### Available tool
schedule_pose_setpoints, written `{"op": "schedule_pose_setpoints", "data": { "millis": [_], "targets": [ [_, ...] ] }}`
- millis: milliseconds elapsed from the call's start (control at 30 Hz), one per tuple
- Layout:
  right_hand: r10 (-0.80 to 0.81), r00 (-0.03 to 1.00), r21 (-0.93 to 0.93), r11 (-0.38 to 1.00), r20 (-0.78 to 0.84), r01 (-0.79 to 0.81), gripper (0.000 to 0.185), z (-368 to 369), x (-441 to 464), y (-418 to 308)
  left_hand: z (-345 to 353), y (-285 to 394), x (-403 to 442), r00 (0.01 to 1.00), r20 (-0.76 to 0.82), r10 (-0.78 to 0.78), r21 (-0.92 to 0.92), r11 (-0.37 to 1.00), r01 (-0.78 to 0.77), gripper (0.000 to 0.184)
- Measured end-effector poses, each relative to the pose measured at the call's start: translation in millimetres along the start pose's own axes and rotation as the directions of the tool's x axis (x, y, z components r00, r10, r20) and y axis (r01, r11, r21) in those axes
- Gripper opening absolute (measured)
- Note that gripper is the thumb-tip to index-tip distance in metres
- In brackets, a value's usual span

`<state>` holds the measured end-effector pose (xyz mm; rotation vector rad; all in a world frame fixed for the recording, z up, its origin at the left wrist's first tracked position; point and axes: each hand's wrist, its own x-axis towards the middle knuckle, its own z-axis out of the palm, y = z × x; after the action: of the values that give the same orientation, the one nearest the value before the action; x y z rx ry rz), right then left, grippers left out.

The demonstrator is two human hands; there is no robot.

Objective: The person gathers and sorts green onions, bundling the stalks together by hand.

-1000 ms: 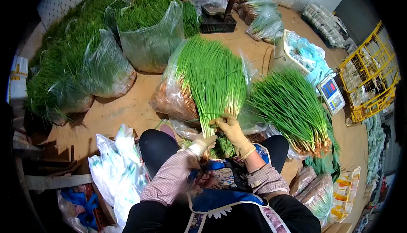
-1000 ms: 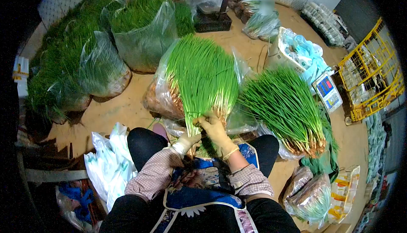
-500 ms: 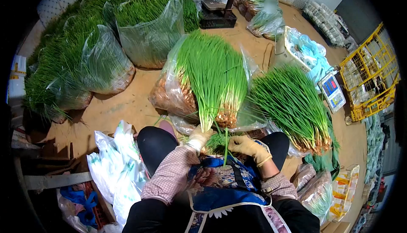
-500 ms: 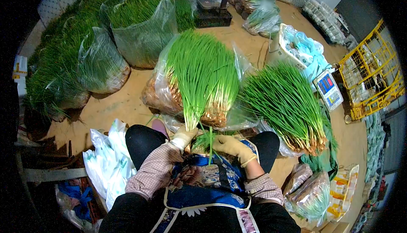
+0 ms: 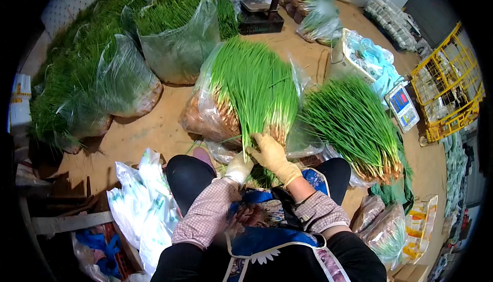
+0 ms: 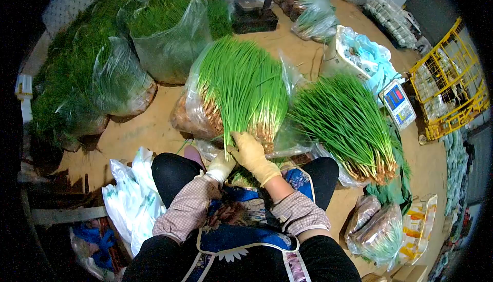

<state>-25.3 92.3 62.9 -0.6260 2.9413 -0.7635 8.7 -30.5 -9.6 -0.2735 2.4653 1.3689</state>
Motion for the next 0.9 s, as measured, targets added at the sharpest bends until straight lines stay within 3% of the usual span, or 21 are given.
{"op": "schedule_pose_setpoints", "data": {
  "millis": [33, 167, 267, 333, 367, 433, 467, 500, 567, 600, 633, 667, 733, 767, 833, 900],
  "targets": [
    [-0.016, 0.999, -0.038, 0.999, -0.031, 0.015, 0.032, 2, -1, 0, -2, 3, -2, 0.998, 0.02, -0.057, 0.06, 0.997, 0.055, 0.043],
    [-0.055, 0.996, -0.087, 0.995, -0.065, 0.05, 0.021, 5, -1, 5, 12, -12, 3, 0.999, -0.003, -0.043, 0.079, 0.996, 0.043, 0.045],
    [-0.154, 0.986, -0.188, 0.972, -0.055, 0.142, 0.021, 8, 6, 13, 4, 1, -4, 1.0, 0.008, 0.0, -0.024, 1.0, 0.0, 0.046],
    [-0.13, 0.989, -0.243, 0.964, -0.076, 0.108, 0.019, 10, 10, 22, -15, 25, -14, 0.971, 0.207, -0.116, -0.297, 0.939, 0.175, 0.057],
    [-0.131, 0.989, -0.243, 0.964, -0.076, 0.109, 0.019, 12, 9, 24, -13, 19, -10, 0.971, 0.207, -0.116, -0.297, 0.939, 0.176, 0.057],
    [-0.058, 0.98, -0.175, 0.984, -0.189, 0.024, 0.019, 14, 6, 27, -8, 8, -3, 0.994, 0.107, 0.01, -0.141, 0.99, 0.005, 0.052],
    [0.09, 0.979, -0.149, 0.982, -0.181, -0.118, 0.019, 11, 8, 30, -12, 12, -8, 0.996, 0.088, -0.01, -0.064, 0.998, 0.016, 0.053],
    [0.129, 0.938, -0.029, 0.989, -0.322, -0.146, 0.021, 7, 9, 40, -7, 6, -5, 0.996, 0.088, -0.015, -0.065, 0.998, 0.02, 0.053],
    [0.28, 0.918, -0.019, 0.955, -0.282, -0.297, 0.024, -13, 8, 47, 7, -11, 5, 0.996, 0.066, -0.052, -0.039, 0.998, 0.054, 0.051],
    [0.324, 0.937, -0.001, 0.945, -0.132, -0.327, 0.033, -22, 7, 46, 12, -18, 7, 0.999, 0.042, -0.011, -0.044, 0.999, 0.013, 0.05],
    [0.33, 0.935, -0.002, 0.943, -0.133, -0.333, 0.033, -28, 4, 42, 13, -19, 7, 0.999, 0.048, -0.01, -0.043, 0.999, 0.012, 0.05],
    [0.229, 0.946, 0.07, 0.966, 0.228, -0.251, 0.036, -34, 1, 39, 13, -19, 9, 0.999, 0.032, 0.02, -0.027, 0.999, -0.02, 0.05],
    [0.107, 0.84, 0.241, 0.932, 0.532, -0.271, 0.042, -42, 1, 26, 17, -19, 10, 0.998, 0.02, 0.053, -0.012, 0.999, -0.053, 0.049],
    [0.108, 0.84, 0.239, 0.932, 0.532, -0.272, 0.042, -36, 6, 21, 19, -20, 10, 0.999, 0.009, 0.052, 0.043, 0.998, -0.053, 0.047],
    [0.256, 0.942, 0.305, 0.899, 0.218, -0.315, 0.043, -21, 20, 13, 20, -22, 11, 0.999, -0.014, 0.051, 0.159, 0.986, -0.048, 0.043],
    [0.304, 0.924, 0.259, 0.896, 0.231, -0.36, 0.046, -10, 35, 5, 6, -2, -1, 0.999, 0.004, 0.037, 0.2, 0.979, -0.037, 0.043]
  ]
}}
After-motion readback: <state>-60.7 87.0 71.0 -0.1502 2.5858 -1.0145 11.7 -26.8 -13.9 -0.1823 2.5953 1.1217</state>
